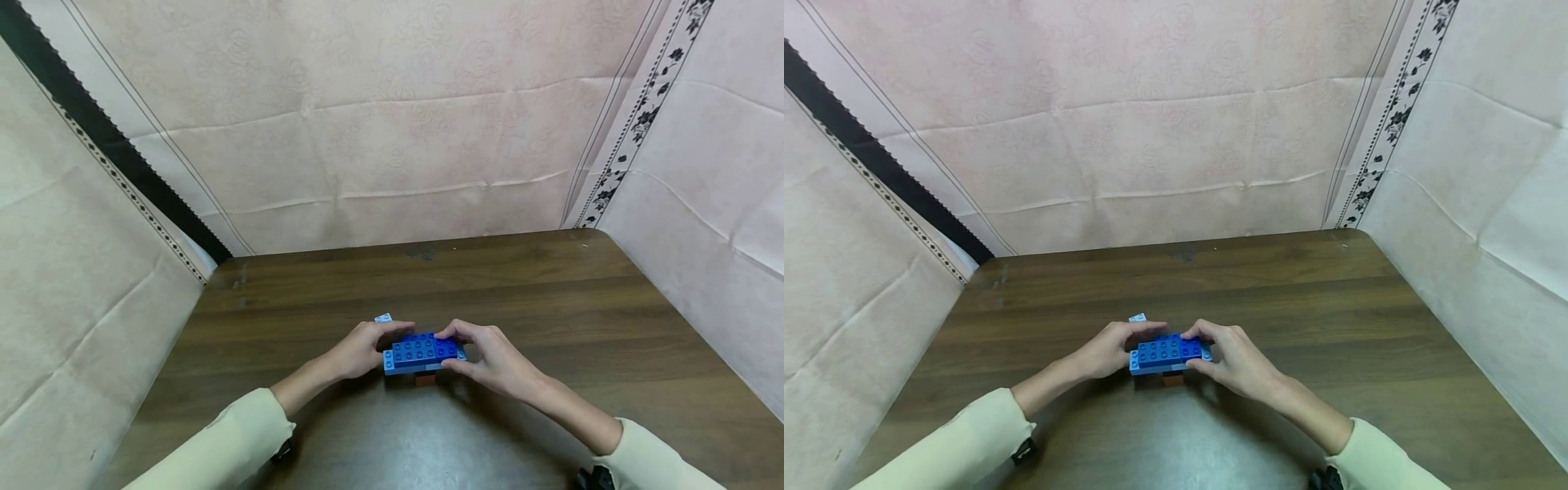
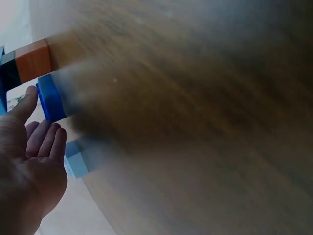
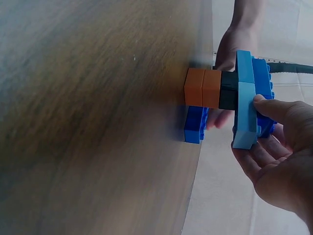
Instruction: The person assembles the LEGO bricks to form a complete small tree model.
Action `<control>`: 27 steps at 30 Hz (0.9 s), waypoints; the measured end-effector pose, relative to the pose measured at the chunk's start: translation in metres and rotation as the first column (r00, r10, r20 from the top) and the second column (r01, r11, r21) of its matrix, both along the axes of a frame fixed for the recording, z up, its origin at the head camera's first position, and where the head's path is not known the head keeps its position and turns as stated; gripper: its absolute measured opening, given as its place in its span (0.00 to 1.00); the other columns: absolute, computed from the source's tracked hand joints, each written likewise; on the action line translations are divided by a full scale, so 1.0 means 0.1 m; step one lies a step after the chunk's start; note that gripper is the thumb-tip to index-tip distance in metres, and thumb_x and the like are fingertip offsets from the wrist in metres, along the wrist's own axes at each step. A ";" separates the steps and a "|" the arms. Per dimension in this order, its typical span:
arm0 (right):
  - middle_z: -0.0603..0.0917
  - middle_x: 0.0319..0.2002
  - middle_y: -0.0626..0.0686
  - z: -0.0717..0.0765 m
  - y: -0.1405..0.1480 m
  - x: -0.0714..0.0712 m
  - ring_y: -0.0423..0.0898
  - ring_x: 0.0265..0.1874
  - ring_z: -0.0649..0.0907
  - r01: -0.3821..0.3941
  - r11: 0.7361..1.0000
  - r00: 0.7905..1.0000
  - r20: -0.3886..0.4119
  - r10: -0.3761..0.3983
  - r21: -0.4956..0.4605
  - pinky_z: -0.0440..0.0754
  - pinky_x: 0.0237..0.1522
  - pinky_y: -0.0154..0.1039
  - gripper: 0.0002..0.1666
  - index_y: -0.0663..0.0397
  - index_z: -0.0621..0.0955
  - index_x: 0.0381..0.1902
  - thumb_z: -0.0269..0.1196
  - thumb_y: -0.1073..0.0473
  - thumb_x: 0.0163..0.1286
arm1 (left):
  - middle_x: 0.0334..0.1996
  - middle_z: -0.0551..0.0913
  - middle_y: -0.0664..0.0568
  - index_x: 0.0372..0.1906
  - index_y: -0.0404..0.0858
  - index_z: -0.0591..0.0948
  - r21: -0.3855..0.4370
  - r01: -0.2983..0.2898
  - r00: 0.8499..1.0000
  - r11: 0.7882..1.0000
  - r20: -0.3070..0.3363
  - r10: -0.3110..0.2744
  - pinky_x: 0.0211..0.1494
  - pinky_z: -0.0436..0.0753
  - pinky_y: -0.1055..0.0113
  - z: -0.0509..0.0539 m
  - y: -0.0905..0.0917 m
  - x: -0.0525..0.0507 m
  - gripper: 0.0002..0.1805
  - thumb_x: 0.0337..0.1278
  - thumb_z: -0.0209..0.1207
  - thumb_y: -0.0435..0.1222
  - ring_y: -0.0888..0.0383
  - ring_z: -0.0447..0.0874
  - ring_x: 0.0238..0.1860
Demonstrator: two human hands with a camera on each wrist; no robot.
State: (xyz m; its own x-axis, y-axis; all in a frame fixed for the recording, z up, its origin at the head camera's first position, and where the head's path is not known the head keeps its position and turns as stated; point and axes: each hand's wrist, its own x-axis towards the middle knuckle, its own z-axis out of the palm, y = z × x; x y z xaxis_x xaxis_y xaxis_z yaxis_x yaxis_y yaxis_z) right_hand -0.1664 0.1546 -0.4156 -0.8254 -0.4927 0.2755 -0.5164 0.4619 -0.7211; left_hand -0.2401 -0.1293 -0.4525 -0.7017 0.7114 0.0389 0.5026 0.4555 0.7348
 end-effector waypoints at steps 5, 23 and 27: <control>0.89 0.54 0.54 0.00 0.00 0.00 0.50 0.52 0.88 -0.001 1.000 1.000 -0.001 0.001 -0.004 0.86 0.58 0.52 0.21 0.50 0.83 0.54 0.76 0.67 0.67 | 0.68 0.82 0.49 0.75 0.42 0.77 -0.049 0.017 0.997 0.999 -0.072 -0.020 0.71 0.79 0.54 -0.06 0.08 -0.01 0.27 0.74 0.63 0.29 0.52 0.81 0.67; 0.89 0.55 0.54 -0.01 0.01 -0.01 0.48 0.52 0.89 -0.008 1.000 1.000 -0.003 0.008 -0.009 0.87 0.56 0.52 0.21 0.49 0.83 0.55 0.76 0.66 0.67 | 0.61 0.87 0.51 0.66 0.42 0.84 0.049 -0.099 0.981 0.994 -0.161 0.106 0.63 0.85 0.59 0.08 -0.01 -0.04 0.23 0.69 0.70 0.33 0.57 0.87 0.59; 0.90 0.54 0.53 -0.01 0.01 0.00 0.49 0.52 0.89 -0.011 1.000 1.000 0.009 0.011 -0.015 0.87 0.57 0.53 0.21 0.50 0.83 0.56 0.76 0.66 0.68 | 0.60 0.88 0.49 0.65 0.41 0.85 0.095 -0.125 0.975 0.988 -0.174 0.140 0.61 0.86 0.59 0.20 -0.07 -0.03 0.22 0.68 0.71 0.36 0.55 0.89 0.57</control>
State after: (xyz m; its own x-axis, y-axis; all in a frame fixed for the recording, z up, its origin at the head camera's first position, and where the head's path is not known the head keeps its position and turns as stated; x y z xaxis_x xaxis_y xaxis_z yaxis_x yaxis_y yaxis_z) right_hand -0.1669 0.1553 -0.4164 -0.8225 -0.4978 0.2751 -0.5146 0.4455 -0.7326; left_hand -0.2429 -0.1363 -0.4330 -0.7655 0.6015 0.2284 0.5694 0.4679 0.6759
